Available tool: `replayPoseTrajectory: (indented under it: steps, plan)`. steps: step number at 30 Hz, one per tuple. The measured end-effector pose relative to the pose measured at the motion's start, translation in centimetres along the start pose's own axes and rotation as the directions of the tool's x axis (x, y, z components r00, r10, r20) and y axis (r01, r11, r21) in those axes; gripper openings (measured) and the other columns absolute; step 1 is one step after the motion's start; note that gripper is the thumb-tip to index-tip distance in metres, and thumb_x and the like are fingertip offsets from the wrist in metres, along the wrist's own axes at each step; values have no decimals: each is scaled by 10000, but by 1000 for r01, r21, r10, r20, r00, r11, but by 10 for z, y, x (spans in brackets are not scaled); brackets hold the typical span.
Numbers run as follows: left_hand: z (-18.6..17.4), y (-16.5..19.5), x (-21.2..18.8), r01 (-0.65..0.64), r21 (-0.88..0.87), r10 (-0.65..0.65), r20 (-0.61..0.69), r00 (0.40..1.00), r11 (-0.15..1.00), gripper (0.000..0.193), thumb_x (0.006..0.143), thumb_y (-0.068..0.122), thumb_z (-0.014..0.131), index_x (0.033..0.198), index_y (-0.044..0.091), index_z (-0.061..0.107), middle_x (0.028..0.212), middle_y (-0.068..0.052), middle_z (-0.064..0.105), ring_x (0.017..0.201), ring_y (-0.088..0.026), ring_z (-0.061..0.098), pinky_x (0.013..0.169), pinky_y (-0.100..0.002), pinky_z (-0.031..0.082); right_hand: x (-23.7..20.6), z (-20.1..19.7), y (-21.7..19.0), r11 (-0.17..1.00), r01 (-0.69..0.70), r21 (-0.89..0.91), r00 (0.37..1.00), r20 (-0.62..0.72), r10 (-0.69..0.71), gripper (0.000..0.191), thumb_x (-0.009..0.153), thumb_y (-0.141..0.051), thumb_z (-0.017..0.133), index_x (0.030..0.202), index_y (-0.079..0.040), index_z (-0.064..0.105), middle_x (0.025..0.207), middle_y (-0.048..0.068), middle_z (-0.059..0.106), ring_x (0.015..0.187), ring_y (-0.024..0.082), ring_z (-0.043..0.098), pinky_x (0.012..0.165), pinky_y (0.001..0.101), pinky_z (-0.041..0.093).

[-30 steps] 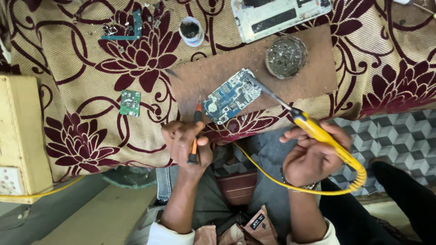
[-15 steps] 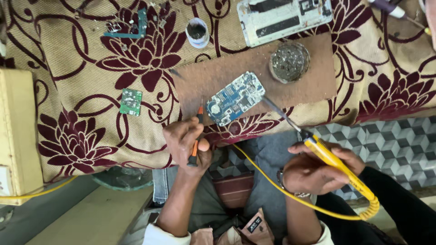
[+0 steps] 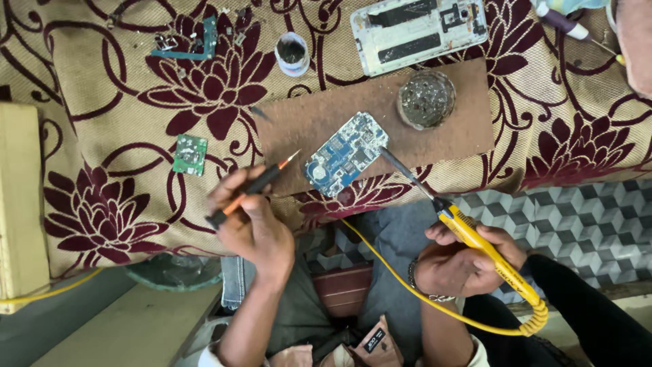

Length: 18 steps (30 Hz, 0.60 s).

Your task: The person uses a soldering iron and a screwdriver to work on a small blue circuit board placed on a wooden board. They repeatedly apply the soldering iron to various points on the board while holding it steady with the screwdriver.

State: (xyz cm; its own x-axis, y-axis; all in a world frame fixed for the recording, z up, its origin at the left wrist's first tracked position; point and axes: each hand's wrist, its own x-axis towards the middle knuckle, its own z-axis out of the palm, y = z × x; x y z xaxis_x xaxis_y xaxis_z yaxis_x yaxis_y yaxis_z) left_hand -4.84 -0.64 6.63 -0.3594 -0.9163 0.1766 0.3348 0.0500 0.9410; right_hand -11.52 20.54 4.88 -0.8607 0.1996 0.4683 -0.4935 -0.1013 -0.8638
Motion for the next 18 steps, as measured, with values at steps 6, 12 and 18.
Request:
replayPoseTrajectory:
  steps: [6,12,18]
  plan:
    - [20,36,0,-112,197,49,299,953,974,159,1068,113,720,1189,27,664,1213,-98,744,1057,-177,675,951,-280,540,-2,1,-6,997,55,-61,993,104,-48,387,1141,-402,513,1222,-28,455,696,143,579,523,214,576,538,324,556]
    - [46,40,13,-304,391,91,477,874,869,244,923,119,806,1142,34,739,1119,-27,781,1026,-169,619,931,-299,496,18,8,0,972,198,-128,978,84,-188,421,1119,-404,494,1194,-8,373,987,245,516,611,279,623,500,347,590]
    - [56,32,11,-343,452,115,459,881,823,155,923,70,802,1060,45,735,1082,-38,786,988,-182,606,935,-333,449,26,3,4,981,187,-58,972,153,-177,402,1135,-388,491,1214,-23,342,973,287,508,626,272,633,522,344,609]
